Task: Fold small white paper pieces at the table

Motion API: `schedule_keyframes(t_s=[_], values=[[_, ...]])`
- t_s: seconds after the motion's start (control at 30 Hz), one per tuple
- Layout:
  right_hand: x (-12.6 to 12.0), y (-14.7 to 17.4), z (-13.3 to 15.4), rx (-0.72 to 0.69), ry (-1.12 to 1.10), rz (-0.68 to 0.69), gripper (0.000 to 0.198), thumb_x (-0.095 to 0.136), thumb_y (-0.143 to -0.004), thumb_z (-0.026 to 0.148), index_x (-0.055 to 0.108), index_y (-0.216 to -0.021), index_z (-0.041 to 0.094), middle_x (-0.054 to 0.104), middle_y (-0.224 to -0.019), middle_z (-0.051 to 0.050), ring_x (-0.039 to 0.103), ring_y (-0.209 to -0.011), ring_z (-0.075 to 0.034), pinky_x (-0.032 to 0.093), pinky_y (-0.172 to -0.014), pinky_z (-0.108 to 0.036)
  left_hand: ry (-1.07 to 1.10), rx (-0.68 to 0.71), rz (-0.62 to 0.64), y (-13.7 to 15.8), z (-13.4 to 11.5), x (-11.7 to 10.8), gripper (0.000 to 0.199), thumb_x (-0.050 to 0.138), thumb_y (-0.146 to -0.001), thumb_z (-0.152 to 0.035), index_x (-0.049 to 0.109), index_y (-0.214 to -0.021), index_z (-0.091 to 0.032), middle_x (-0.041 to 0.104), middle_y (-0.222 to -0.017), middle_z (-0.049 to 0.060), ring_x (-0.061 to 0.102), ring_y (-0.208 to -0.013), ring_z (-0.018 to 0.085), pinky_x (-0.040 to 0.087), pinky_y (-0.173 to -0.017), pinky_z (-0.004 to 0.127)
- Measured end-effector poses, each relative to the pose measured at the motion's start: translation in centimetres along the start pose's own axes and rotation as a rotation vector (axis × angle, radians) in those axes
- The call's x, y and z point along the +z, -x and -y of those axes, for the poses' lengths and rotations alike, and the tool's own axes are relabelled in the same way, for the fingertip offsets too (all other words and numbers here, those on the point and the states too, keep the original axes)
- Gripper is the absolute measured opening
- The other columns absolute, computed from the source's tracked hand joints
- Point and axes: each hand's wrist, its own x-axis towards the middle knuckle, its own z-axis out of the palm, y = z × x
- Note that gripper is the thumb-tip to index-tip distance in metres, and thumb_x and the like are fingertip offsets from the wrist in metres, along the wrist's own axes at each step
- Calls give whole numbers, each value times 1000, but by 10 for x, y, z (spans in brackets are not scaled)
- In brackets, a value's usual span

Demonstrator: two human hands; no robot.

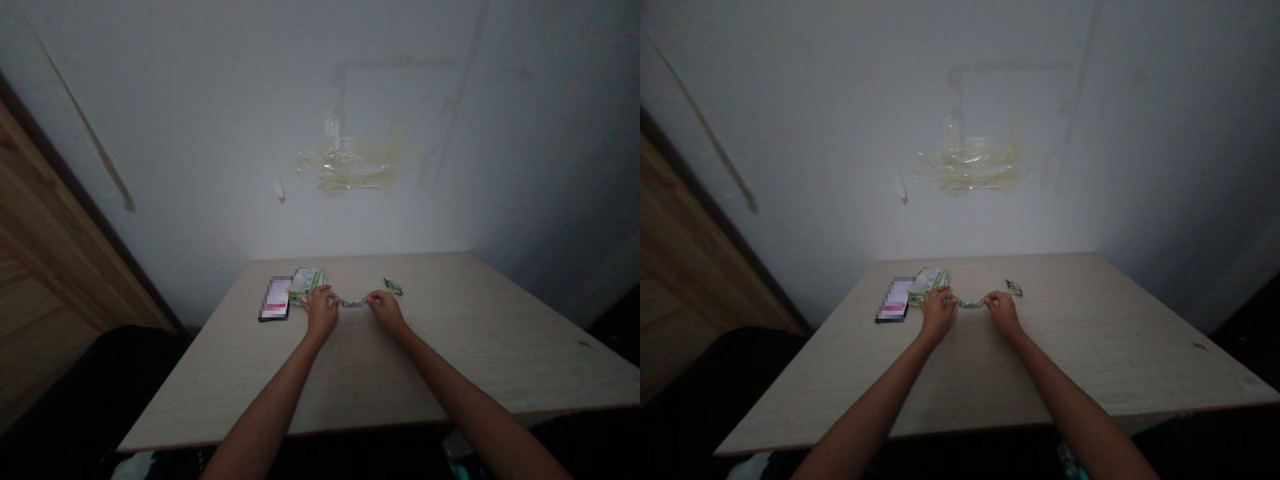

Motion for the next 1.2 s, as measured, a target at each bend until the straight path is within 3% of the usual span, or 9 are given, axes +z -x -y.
schedule_keyframes(t_s=[0.33, 0.5, 0.77, 1.03, 1.2], values=[[-4, 2, 2, 7, 46, 37, 21, 57, -79, 34, 70, -80, 18, 72, -84, -8, 64, -83, -23, 47, -82, -36, -126, 40, 30, 5, 1, 2, 10, 58, -82, -21, 68, -82, -22, 57, -126, 9, 40, -128, 31, 12, -110, 69], [-8, 5, 8, -96, 103, 93, 18, 57, -81, 31, 70, -80, 18, 72, -82, -7, 64, -84, -22, 46, -82, -35, -178, 158, 82, 8, -2, -5, 6, 63, -82, -28, 68, -84, -27, 55, -131, 5, 36, -131, 30, 9, -111, 68], [-9, 4, 10, -219, 167, 154, 19, 56, -81, 21, 72, -90, 23, 73, -91, -5, 62, -94, -22, 41, -91, -36, -155, 175, 113, 6, -3, -6, 9, 67, -79, -29, 71, -87, -32, 55, -133, 3, 37, -131, 31, 9, -109, 71], [-17, 5, 11, -238, 280, 155, 18, 58, -84, 29, 74, -88, 25, 72, -94, -6, 58, -101, -24, 34, -97, -42, -183, 274, 207, 3, 1, -16, 11, 64, -83, -30, 72, -87, -34, 58, -131, 0, 38, -131, 29, 2, -111, 70], [-19, 4, 9, -238, 330, 165, 18, 62, -82, 38, 76, -89, 28, 71, -95, -5, 56, -103, -26, 30, -100, -45, -206, 297, 218, 3, 1, -21, 12, 73, -76, -37, 72, -87, -33, 59, -130, 0, 37, -132, 29, -4, -113, 67]])
